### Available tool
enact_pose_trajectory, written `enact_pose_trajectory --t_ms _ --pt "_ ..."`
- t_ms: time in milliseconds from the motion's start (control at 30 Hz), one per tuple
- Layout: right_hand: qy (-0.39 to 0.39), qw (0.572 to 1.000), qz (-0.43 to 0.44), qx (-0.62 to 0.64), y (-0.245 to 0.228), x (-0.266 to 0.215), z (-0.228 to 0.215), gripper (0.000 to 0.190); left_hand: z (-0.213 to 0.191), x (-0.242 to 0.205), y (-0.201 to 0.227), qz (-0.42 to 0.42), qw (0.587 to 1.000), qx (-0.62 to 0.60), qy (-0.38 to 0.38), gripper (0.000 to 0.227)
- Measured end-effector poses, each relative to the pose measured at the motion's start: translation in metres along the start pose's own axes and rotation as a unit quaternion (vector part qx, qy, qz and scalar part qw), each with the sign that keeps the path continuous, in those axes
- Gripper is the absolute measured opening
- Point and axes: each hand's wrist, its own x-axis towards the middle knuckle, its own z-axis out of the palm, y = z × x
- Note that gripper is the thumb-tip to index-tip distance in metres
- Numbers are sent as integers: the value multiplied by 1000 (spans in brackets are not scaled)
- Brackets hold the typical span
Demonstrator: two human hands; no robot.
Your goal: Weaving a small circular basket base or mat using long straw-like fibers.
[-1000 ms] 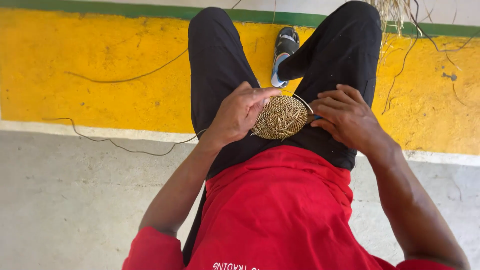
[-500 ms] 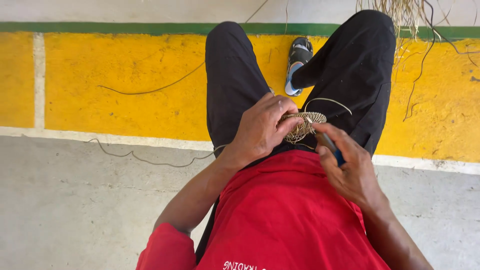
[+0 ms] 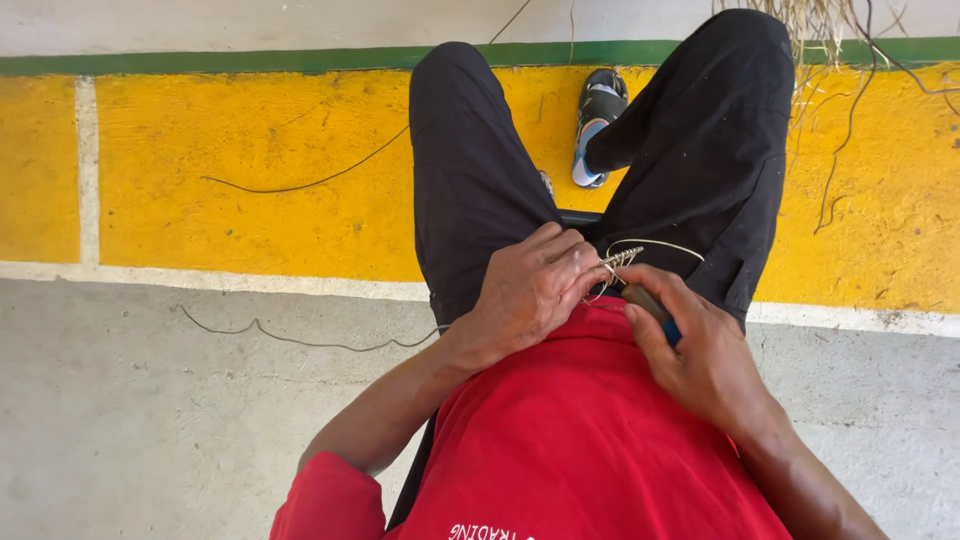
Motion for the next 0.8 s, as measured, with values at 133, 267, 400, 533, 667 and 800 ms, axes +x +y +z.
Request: enact_pose_trajectory --t_ms 133,267,400,533,667,800 --pt "-32 997 18 70 18 8 8 37 0 1 -6 -8 1000 5 -7 20" --pt "-62 990 -2 128 16 23 3 41 -22 19 -15 25 999 44 -6 27" --pt "-45 996 33 68 15 34 -5 41 -55 27 -5 19 988 130 80 31" --pt "-27 996 7 83 27 41 -2 39 -34 -12 2 -97 992 79 32 27" --pt "-30 976 61 208 32 38 6 41 -16 -29 -1 -129 980 97 114 44" --pt "13 989 -5 149 23 30 12 38 -5 -11 -5 -33 970 116 210 62"
